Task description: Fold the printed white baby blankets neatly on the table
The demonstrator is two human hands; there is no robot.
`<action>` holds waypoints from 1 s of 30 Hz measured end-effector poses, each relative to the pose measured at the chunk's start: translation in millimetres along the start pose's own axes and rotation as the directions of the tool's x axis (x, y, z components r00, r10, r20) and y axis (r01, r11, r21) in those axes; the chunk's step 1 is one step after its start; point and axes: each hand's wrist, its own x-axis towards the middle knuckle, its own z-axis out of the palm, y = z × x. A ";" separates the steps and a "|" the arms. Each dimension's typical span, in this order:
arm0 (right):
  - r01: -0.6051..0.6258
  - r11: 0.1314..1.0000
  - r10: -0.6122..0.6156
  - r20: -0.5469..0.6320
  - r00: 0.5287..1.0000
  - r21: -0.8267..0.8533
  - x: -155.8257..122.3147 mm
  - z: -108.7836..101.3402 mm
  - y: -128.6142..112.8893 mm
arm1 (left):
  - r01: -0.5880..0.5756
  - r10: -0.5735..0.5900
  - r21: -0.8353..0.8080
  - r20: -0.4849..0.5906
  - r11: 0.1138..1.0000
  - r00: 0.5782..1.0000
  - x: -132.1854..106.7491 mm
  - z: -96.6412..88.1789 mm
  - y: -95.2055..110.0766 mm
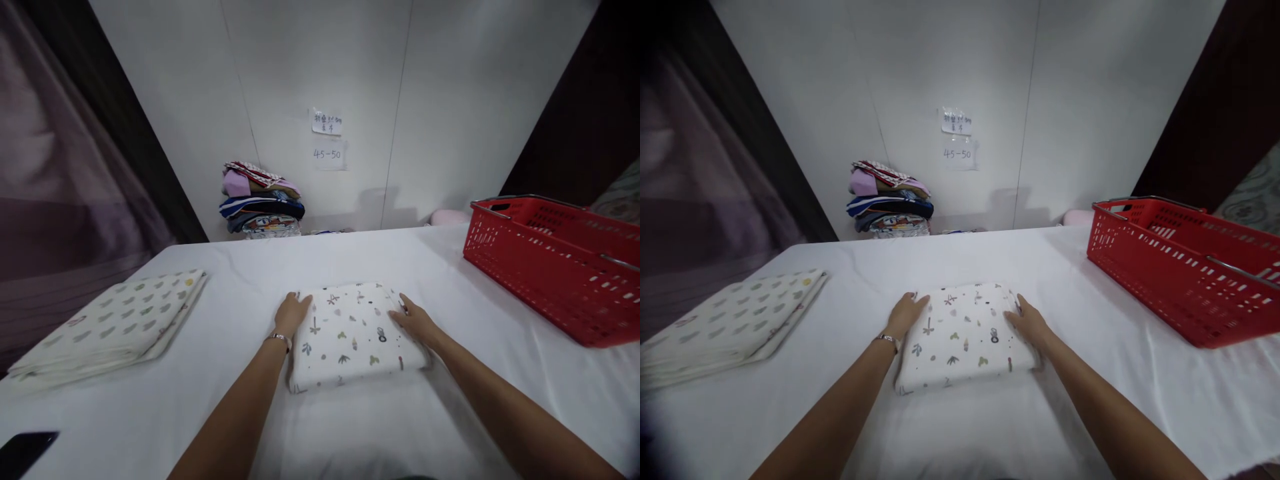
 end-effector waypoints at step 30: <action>0.201 0.948 -0.022 0.577 0.817 -0.248 121.7 -11.9 -65.2 | -0.248 0.252 -0.048 0.108 0.968 0.962 66.6 -7.9 58.4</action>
